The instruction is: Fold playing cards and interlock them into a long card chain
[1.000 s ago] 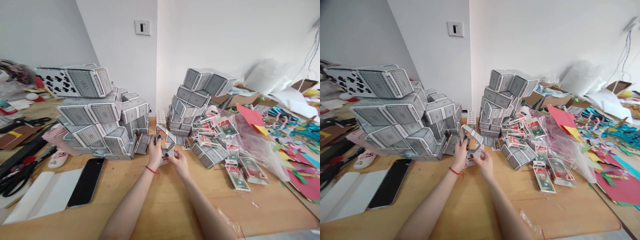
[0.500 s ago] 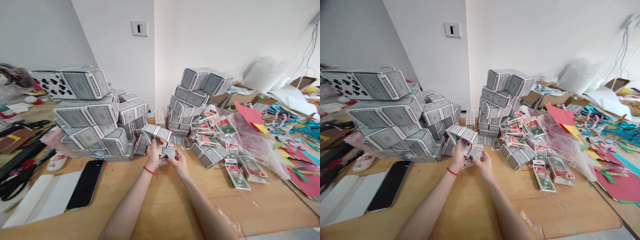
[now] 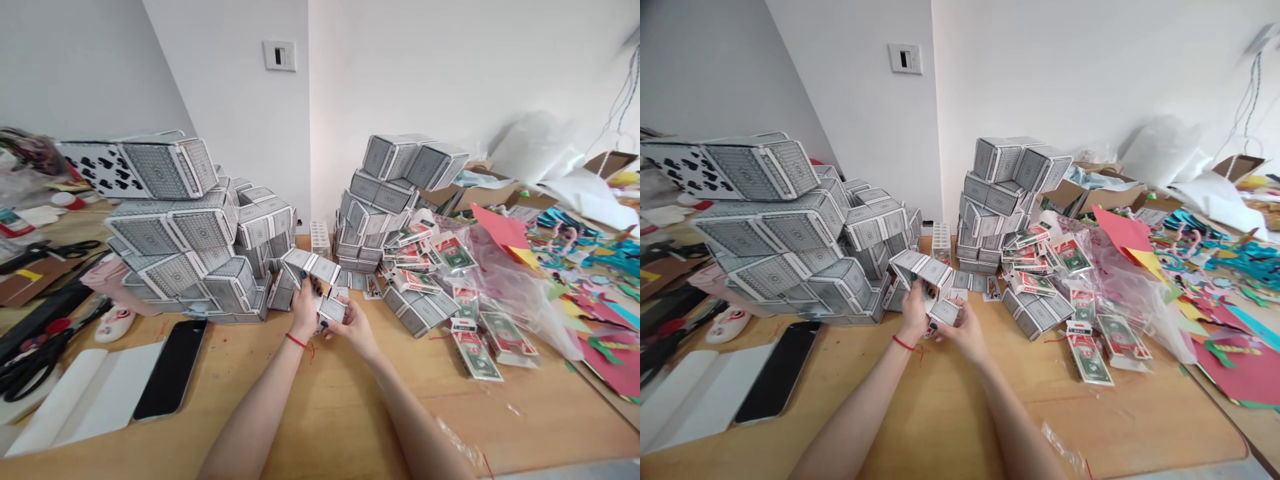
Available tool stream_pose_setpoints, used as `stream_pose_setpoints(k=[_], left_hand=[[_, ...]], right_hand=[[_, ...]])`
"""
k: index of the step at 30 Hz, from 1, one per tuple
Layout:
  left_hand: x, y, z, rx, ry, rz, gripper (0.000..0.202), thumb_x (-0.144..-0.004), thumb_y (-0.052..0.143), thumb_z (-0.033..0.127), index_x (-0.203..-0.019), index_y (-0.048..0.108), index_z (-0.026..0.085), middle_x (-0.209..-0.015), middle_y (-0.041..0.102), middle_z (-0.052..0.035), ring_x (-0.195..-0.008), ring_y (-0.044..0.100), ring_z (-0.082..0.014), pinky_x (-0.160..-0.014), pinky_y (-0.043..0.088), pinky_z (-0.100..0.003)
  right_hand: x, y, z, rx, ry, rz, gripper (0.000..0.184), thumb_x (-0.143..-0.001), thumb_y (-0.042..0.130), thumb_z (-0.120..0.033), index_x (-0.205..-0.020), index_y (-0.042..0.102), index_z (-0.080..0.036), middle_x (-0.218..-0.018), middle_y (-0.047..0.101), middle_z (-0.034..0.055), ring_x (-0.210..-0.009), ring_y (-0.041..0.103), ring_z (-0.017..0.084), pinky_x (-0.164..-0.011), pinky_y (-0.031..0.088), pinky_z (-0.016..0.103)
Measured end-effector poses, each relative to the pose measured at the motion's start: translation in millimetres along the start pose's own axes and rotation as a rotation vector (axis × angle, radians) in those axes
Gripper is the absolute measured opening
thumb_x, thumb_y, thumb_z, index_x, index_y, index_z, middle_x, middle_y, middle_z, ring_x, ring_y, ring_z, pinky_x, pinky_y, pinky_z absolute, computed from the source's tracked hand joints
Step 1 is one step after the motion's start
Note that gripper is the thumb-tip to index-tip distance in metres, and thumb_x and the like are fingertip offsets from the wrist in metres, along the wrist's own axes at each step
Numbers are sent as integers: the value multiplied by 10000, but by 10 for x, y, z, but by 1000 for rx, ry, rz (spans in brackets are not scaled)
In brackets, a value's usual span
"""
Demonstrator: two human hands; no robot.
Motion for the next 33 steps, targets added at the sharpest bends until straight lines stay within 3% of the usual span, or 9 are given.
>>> stream_pose_setpoints(k=[5, 10, 20, 25, 33], left_hand=[[9, 43, 22, -13, 6, -89, 318, -699, 547, 477, -658, 464, 172, -563, 454, 47, -497, 418, -71, -531, 360, -211], [50, 56, 24, 29, -8, -49, 321, -656, 602, 459, -658, 479, 162, -570, 472, 42, -500, 427, -68, -527, 368, -207], [111, 90, -7, 41, -95, -50, 308, -631, 626, 425, -733, 538, 149, -677, 568, 13, -579, 522, -93, -560, 400, -211], [188, 154, -68, 47, -144, -97, 319, -618, 630, 429, -735, 519, 154, -581, 542, 34, -499, 504, -94, -511, 386, -216], [203, 177, -86, 67, -218, -191, 298, -614, 637, 361, -787, 563, 130, -691, 611, -13, -607, 563, -130, -567, 407, -232]], right_hand=[[4, -117, -55, 249, -99, 79, 463, -517, 749, -236, -939, 572, -170, -866, 632, 47, -739, 607, 180, -606, 520, 271], [6, -126, -26, 298, -180, 124, 500, -542, 740, -256, -1000, 577, -141, -912, 634, 81, -826, 598, 210, -758, 491, 341], [0, -156, 6, 304, -202, 197, 556, -529, 740, -332, -1014, 557, -132, -947, 630, 107, -838, 604, 240, -709, 511, 338], [0, -145, -16, 343, -230, 193, 541, -548, 721, -362, -1009, 554, -135, -913, 637, 92, -812, 608, 230, -689, 513, 331], [19, -66, -102, 345, -321, 176, 469, -600, 684, -282, -1013, 498, -161, -970, 601, 88, -851, 590, 207, -735, 494, 313]])
Point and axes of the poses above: each hand's wrist, its own x-axis away from the middle knuckle, its own y-axis out of the palm, z = x × y, the point moved 5 cm from there along -x, towards the middle knuckle
